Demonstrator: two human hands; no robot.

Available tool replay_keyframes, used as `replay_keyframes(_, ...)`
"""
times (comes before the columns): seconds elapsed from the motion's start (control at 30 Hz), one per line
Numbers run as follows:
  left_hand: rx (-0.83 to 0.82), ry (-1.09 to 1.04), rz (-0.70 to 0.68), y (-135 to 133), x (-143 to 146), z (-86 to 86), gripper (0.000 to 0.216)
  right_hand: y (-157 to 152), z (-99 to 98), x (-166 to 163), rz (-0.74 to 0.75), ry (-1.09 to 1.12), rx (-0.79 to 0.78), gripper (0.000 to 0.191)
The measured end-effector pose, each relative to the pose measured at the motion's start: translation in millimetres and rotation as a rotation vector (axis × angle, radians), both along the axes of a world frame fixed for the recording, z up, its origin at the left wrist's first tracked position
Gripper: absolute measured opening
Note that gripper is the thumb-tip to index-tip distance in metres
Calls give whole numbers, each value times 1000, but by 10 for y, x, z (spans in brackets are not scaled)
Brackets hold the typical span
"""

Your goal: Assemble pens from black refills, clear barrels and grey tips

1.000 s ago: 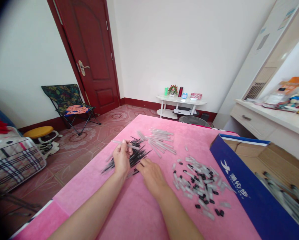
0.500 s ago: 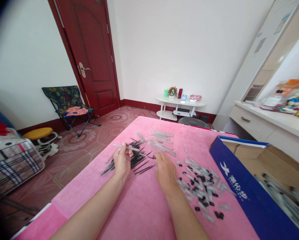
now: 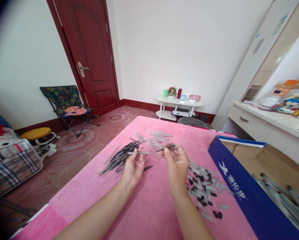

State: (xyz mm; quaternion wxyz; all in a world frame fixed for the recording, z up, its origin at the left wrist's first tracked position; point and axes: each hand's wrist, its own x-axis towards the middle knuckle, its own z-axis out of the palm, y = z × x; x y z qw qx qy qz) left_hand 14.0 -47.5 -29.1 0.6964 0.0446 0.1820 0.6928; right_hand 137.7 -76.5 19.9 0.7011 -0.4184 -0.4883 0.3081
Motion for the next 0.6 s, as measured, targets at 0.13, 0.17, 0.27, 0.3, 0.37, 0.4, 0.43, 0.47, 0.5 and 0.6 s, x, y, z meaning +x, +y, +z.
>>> replay_keyframes(0.13,-8,-57,4,-14,4,9,5,-28,0,-37,1,-34,0,14)
replay_keyframes(0.17,-5,-62,0,-16,5,8,5,-31,-5,-43,0,-43,0,14)
replay_keyframes(0.27,7,-63,-5,-17,13,-3,6,-35,-15,-48,-13,-61,1,14)
replay_keyframes(0.3,6,-60,-4,-16,15,-8,6,-36,-16,-46,-21,-66,2,15)
replay_keyframes(0.37,-4,-57,0,-11,19,-20,5,-38,-16,-39,-42,-72,8,16)
replay_keyframes(0.4,-10,-56,0,-8,19,-26,4,-40,-14,-38,-50,-73,14,16)
replay_keyframes(0.43,-14,-56,0,-5,18,-29,4,-43,-12,-38,-55,-74,20,16)
replay_keyframes(0.47,-16,-57,-2,-3,17,-31,3,-46,-10,-42,-58,-73,27,16)
replay_keyframes(0.5,-19,-59,-5,-3,16,-29,3,-50,-9,-47,-61,-73,32,16)
replay_keyframes(0.6,-25,-66,-16,-13,18,-11,6,-54,-22,-65,-55,-78,27,15)
